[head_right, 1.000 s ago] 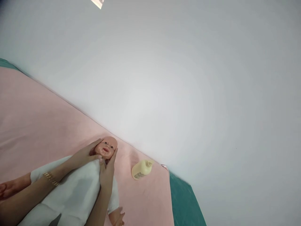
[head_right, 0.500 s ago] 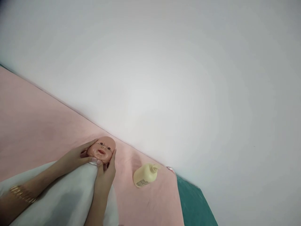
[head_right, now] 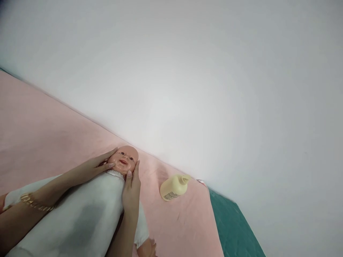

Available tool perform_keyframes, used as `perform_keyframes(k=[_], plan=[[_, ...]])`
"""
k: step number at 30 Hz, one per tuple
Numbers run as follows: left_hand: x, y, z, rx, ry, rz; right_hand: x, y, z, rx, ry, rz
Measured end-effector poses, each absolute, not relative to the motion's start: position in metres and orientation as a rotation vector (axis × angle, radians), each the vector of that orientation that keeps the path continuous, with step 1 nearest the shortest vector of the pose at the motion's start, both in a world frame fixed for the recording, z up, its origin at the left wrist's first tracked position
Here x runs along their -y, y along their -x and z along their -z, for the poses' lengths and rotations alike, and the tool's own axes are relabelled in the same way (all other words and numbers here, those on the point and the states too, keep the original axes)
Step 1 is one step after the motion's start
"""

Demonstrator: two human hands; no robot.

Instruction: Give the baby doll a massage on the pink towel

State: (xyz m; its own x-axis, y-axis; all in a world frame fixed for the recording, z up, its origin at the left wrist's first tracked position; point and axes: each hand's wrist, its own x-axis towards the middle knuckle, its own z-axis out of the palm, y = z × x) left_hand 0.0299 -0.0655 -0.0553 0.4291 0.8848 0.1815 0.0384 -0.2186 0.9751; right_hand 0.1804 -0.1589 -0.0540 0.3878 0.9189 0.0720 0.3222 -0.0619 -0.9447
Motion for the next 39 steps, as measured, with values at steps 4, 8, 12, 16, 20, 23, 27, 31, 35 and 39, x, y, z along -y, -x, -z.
perform_keyframes(k=[4, 8, 12, 16, 20, 23, 27, 31, 35, 39], plan=[[0.069, -0.031, 0.046, -0.757, -1.550, -0.992, 0.158, -0.177, 0.053, 1.116, 1.615, -0.712], [0.067, -0.032, 0.046, -0.841, -1.558, -0.917, 0.155, -0.170, 0.053, 1.034, 1.574, -0.740], [0.064, -0.034, 0.051, -0.875, -1.541, -0.930, 0.150, -0.167, 0.055, 0.971, 1.568, -0.701], [0.064, -0.033, 0.048, -0.918, -1.553, -0.933, 0.147, -0.170, 0.059, 0.969, 1.562, -0.702], [0.064, -0.031, 0.044, -0.933, -1.592, -0.909, 0.146, -0.173, 0.063, 0.996, 1.563, -0.682], [0.062, -0.029, 0.046, -0.904, -1.615, -0.901, 0.148, -0.176, 0.063, 1.009, 1.570, -0.672], [0.057, -0.027, 0.052, -0.831, -1.638, -0.863, 0.152, -0.179, 0.059, 1.070, 1.605, -0.680], [0.054, -0.026, 0.054, -0.800, -1.690, -0.837, 0.155, -0.182, 0.059, 1.106, 1.600, -0.701], [0.052, -0.027, 0.053, -0.779, -1.684, -0.853, 0.156, -0.183, 0.058, 1.106, 1.598, -0.713], [0.056, -0.035, 0.057, -0.673, -1.590, -0.915, 0.156, -0.177, 0.053, 1.050, 1.569, -0.731]])
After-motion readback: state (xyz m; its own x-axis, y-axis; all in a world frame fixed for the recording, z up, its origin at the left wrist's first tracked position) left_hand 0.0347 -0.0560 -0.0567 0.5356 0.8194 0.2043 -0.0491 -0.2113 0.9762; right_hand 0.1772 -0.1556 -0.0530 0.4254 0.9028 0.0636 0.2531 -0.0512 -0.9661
